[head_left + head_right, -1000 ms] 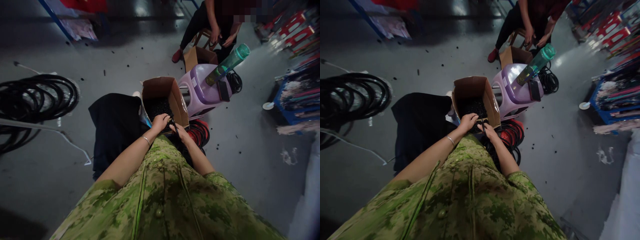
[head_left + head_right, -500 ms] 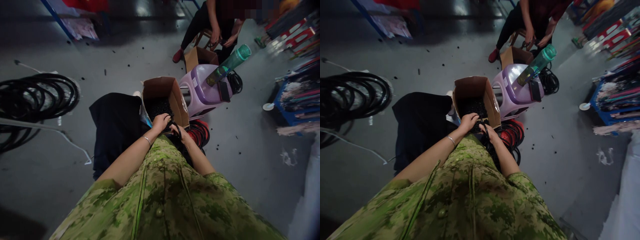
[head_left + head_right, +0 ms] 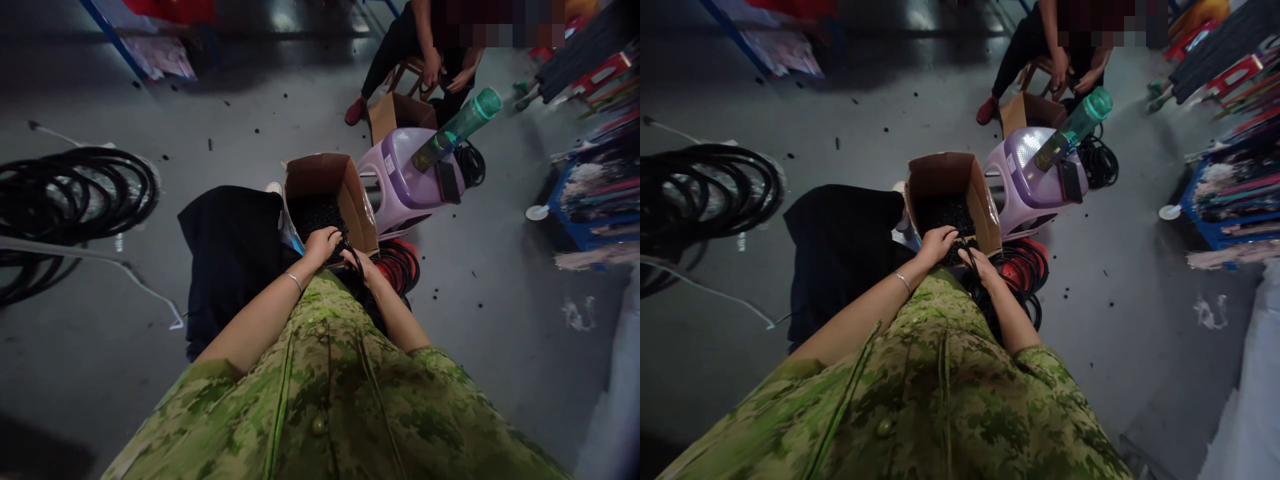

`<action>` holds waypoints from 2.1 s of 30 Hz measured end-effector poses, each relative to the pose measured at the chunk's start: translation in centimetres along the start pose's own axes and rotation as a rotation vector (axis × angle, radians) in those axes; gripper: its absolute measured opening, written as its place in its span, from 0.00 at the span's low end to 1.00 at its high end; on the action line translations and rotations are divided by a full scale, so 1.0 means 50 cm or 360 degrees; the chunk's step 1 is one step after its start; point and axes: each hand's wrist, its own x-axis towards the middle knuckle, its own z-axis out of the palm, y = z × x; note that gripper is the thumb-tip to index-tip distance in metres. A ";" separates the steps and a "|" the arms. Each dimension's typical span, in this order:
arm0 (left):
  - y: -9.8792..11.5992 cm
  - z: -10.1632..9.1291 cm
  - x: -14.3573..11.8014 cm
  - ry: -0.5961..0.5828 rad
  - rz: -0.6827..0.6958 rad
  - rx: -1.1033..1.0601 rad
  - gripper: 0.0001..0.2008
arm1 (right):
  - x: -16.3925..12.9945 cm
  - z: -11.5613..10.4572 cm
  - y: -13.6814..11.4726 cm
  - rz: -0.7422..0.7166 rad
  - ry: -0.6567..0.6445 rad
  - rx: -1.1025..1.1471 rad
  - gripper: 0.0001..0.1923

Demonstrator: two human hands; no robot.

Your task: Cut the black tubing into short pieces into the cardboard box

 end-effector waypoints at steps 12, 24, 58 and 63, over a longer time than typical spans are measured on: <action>-0.001 0.001 0.000 0.0026 -0.0013 -0.0010 0.16 | -0.002 -0.003 0.005 0.0068 0.0010 0.0200 0.29; -0.002 0.002 -0.001 0.0040 0.0009 -0.0038 0.16 | 0.002 -0.001 0.003 0.0068 -0.0002 0.0184 0.28; -0.006 -0.001 0.001 -0.0175 0.0052 0.0109 0.16 | -0.006 0.001 0.002 -0.0008 0.0114 -0.0199 0.28; -0.016 0.000 0.007 -0.0176 0.0023 0.0102 0.16 | -0.012 0.010 0.022 0.0011 0.0171 -0.0246 0.28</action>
